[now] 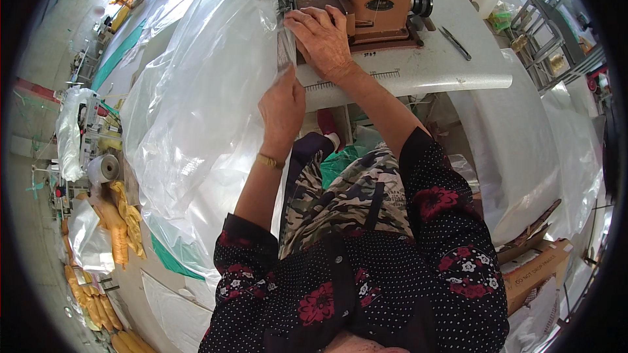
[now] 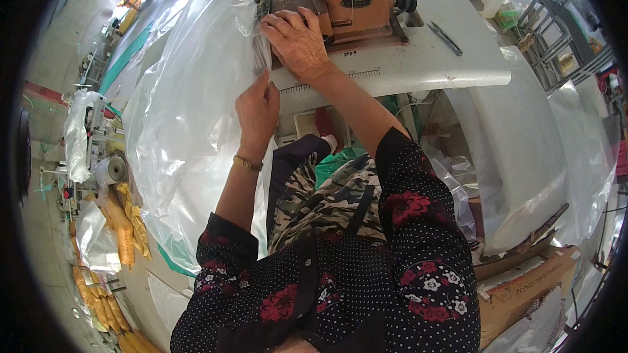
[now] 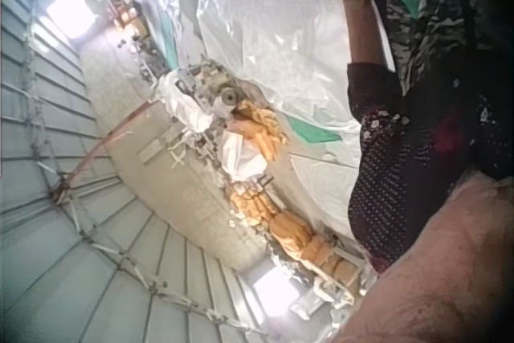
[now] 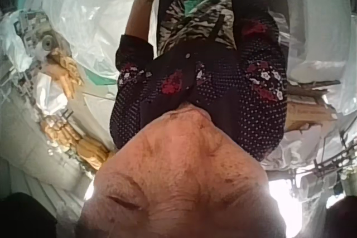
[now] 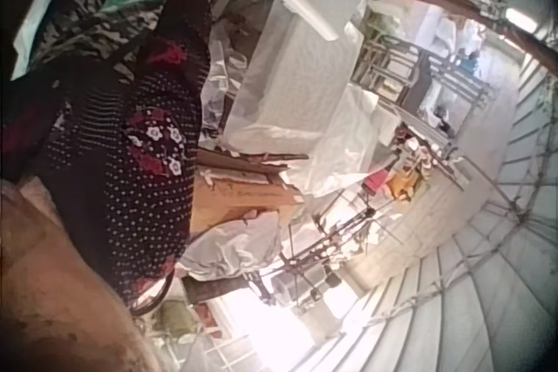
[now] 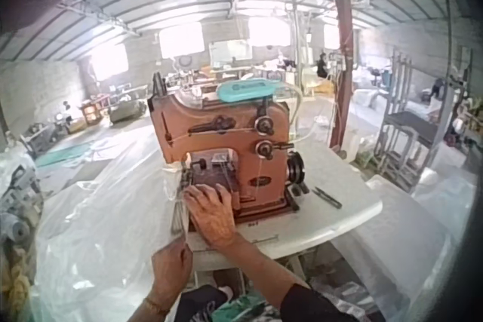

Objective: Sewing together large transparent plastic sheets using an industrial sewing machine.

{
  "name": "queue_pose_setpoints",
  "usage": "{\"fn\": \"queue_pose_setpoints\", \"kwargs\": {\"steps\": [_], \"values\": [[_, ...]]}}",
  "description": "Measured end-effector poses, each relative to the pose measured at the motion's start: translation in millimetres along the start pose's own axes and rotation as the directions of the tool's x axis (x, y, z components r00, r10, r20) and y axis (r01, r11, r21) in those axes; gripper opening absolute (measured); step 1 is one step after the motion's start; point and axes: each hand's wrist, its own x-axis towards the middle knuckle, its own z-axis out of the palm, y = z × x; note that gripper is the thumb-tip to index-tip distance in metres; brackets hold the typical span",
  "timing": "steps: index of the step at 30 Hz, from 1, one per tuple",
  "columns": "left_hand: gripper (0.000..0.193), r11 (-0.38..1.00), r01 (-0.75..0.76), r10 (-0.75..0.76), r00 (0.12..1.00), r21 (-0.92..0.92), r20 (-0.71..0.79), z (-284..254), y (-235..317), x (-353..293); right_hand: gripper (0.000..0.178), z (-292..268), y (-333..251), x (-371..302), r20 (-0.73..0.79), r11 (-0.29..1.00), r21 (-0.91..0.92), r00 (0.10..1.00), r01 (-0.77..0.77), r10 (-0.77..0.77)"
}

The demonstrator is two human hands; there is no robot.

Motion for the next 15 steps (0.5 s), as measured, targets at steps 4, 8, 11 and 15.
{"fn": "queue_pose_setpoints", "kwargs": {"steps": [4, 8, 11, 15], "values": [[0.035, 0.991, -0.135, 0.136, 0.989, -0.020, 0.065, -5.2, -1.5, -3.0, 0.037, -2.5, -0.2, -3.2, -0.027, 1.000, 0.019, 1.000, 0.013, -0.012], [0.028, 0.982, -0.187, 0.180, 0.972, 0.036, 0.149, -11.4, -0.8, 8.3, 0.037, -3.8, 1.4, -4.0, -0.025, 0.998, 0.038, 0.998, 0.055, -0.054], [0.027, 0.968, -0.246, 0.232, 0.951, 0.045, 0.203, -10.9, -0.4, 15.6, 0.037, -2.6, 1.1, -2.8, 0.006, 0.999, 0.005, 0.999, 0.045, -0.045], [0.024, 0.961, -0.275, 0.271, 0.958, 0.039, 0.094, -6.7, -0.1, 25.5, 0.039, -1.4, 0.0, -1.3, 0.024, 0.999, -0.036, 1.000, -0.019, 0.020]]}}
